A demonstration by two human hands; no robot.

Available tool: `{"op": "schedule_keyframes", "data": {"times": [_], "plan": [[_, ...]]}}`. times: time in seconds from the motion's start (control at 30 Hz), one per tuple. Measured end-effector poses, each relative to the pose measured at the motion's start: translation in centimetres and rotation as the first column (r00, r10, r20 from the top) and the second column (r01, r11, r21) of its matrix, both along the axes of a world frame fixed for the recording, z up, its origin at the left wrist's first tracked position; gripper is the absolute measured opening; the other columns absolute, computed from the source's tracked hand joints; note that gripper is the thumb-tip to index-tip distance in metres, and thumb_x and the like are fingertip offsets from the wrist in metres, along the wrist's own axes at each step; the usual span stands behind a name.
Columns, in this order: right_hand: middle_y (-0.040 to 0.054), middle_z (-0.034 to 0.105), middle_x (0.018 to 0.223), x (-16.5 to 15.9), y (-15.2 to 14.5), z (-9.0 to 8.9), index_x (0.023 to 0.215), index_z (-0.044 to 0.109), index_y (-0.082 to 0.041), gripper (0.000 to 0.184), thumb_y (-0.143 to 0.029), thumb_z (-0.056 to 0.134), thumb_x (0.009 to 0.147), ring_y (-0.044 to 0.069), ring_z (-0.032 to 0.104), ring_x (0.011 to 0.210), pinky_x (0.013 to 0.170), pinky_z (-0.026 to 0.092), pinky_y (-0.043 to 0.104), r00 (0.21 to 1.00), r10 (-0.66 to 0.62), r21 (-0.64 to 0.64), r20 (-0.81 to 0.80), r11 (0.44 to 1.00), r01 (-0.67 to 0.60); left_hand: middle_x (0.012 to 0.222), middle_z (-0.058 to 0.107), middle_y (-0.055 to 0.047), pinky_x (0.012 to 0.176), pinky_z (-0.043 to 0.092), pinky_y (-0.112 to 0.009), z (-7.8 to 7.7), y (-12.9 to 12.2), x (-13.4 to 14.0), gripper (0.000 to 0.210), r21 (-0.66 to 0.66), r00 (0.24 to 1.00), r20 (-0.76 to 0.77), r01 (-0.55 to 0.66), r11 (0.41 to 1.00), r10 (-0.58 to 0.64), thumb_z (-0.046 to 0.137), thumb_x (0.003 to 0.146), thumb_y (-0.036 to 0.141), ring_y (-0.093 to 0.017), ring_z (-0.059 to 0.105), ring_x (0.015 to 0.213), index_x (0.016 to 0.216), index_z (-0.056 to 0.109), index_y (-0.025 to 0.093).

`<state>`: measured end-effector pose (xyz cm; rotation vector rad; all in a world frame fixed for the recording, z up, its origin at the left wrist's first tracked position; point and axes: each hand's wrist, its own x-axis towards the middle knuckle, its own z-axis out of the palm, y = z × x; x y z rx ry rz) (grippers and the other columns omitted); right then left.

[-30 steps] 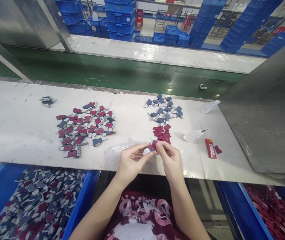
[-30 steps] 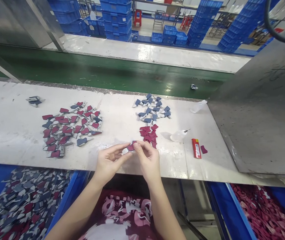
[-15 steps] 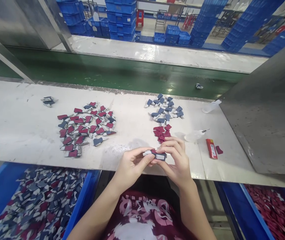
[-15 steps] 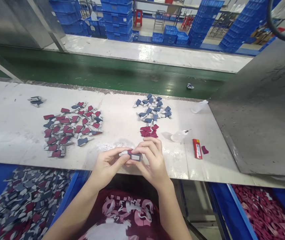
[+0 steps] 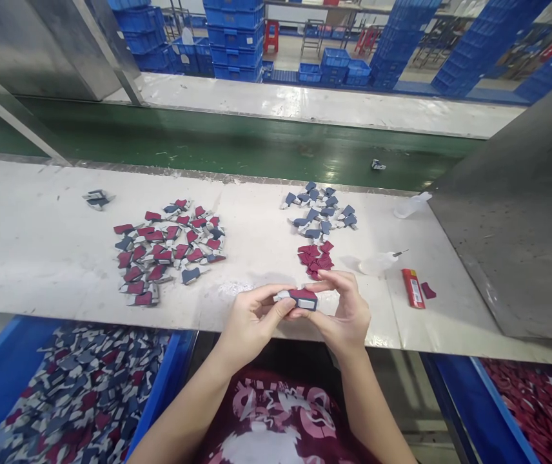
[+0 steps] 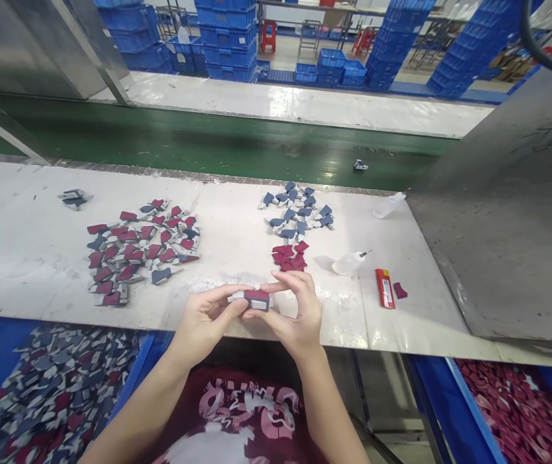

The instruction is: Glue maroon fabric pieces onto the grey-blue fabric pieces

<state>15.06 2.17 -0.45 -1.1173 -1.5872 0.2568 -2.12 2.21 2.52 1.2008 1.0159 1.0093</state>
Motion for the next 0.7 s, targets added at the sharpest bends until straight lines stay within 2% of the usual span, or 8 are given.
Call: {"op": "schedule_keyframes", "data": {"times": [0.2, 0.33, 0.43, 0.5, 0.57, 0.6, 0.67, 0.7], "plan": [[0.0021, 0.073, 0.087, 0.1, 0.6, -0.5, 0.09, 0.072, -0.032, 0.018, -0.029, 0.083, 0.077, 0.022, 0.061, 0.086, 0.076, 0.054, 0.042, 0.997, 0.081, 0.134, -0.016, 0.988, -0.079, 0.103, 0.079, -0.008, 0.081, 0.062, -0.027, -0.2, 0.2, 0.0, 0.021, 0.012, 1.0, -0.018, -0.012, 1.0, 0.012, 0.07, 0.088, 0.029, -0.022, 0.076, 0.09, 0.103, 0.078, 0.017], [0.0023, 0.072, 0.091, -0.2, 1.1, -0.6, 0.097, 0.072, -0.032, 0.022, -0.022, 0.081, 0.079, 0.022, 0.06, 0.09, 0.078, 0.054, 0.041, 0.995, 0.087, 0.136, 0.055, 0.986, -0.094, 0.105, 0.079, -0.008, 0.083, 0.063, -0.03, -0.9, 0.8, -0.2, 0.025, 0.022, 0.997, -0.078, 0.004, 1.0, -0.003, 0.069, 0.088, 0.033, -0.024, 0.076, 0.093, 0.105, 0.078, 0.017], [0.0066, 0.07, 0.11, 0.0, 1.5, -0.9, 0.116, 0.067, -0.03, 0.038, -0.02, 0.079, 0.081, 0.025, 0.06, 0.104, 0.089, 0.053, 0.046, 0.981, 0.049, 0.113, 0.189, 0.991, -0.072, 0.105, 0.079, -0.007, 0.084, 0.063, -0.034, -1.5, 2.6, -2.1, 0.029, 0.101, 0.959, -0.275, -0.042, 0.994, 0.068, 0.068, 0.087, 0.038, -0.024, 0.076, 0.091, 0.107, 0.077, 0.018], [0.0108, 0.064, 0.124, 0.9, 1.5, -1.4, 0.128, 0.06, -0.028, 0.051, -0.023, 0.079, 0.081, 0.028, 0.057, 0.114, 0.092, 0.052, 0.048, 0.97, -0.052, 0.117, 0.236, 0.993, 0.025, 0.105, 0.079, -0.006, 0.087, 0.061, -0.035, -1.4, 4.6, -4.8, 0.03, 0.246, 0.847, -0.476, -0.132, 0.96, 0.238, 0.067, 0.087, 0.04, -0.023, 0.075, 0.091, 0.108, 0.076, 0.021], [0.012, 0.061, 0.125, 2.6, 1.2, -2.1, 0.129, 0.059, -0.028, 0.053, -0.02, 0.079, 0.08, 0.029, 0.057, 0.116, 0.09, 0.052, 0.048, 0.943, -0.234, 0.154, 0.237, 0.967, 0.201, 0.104, 0.078, -0.003, 0.089, 0.059, -0.037, -1.0, 6.9, -8.5, 0.03, 0.419, 0.669, -0.614, -0.173, 0.891, 0.419, 0.063, 0.089, 0.04, -0.022, 0.074, 0.09, 0.112, 0.073, 0.023], [0.0113, 0.061, 0.121, 3.6, 1.1, -2.5, 0.126, 0.061, -0.027, 0.05, -0.018, 0.078, 0.08, 0.029, 0.058, 0.113, 0.088, 0.053, 0.046, 0.911, -0.342, 0.186, 0.229, 0.935, 0.304, 0.102, 0.078, 0.0, 0.09, 0.058, -0.039, -0.6, 8.1, -10.5, 0.029, 0.495, 0.56, -0.663, -0.171, 0.852, 0.497, 0.062, 0.089, 0.041, -0.022, 0.073, 0.091, 0.111, 0.072, 0.025], [0.0095, 0.062, 0.111, 5.7, 0.7, -3.2, 0.116, 0.068, -0.025, 0.043, -0.019, 0.081, 0.076, 0.028, 0.06, 0.106, 0.089, 0.051, 0.047, 0.796, -0.58, 0.279, 0.174, 0.804, 0.525, 0.108, 0.075, 0.002, 0.101, 0.052, -0.045, 0.3, 10.3, -14.5, 0.026, 0.597, 0.336, -0.715, -0.161, 0.786, 0.613, 0.059, 0.089, 0.041, -0.023, 0.069, 0.103, 0.106, 0.07, 0.024], [0.0107, 0.06, 0.114, 6.7, 0.5, -3.5, 0.111, 0.071, -0.024, 0.037, -0.021, 0.082, 0.076, 0.03, 0.058, 0.11, 0.089, 0.051, 0.048, 0.742, -0.652, 0.268, 0.156, 0.751, 0.604, 0.106, 0.075, 0.001, 0.102, 0.051, -0.047, 0.7, 11.3, -16.2, 0.025, 0.601, 0.27, -0.741, -0.143, 0.786, 0.615, 0.058, 0.088, 0.042, -0.025, 0.068, 0.107, 0.101, 0.07, 0.024]]}}
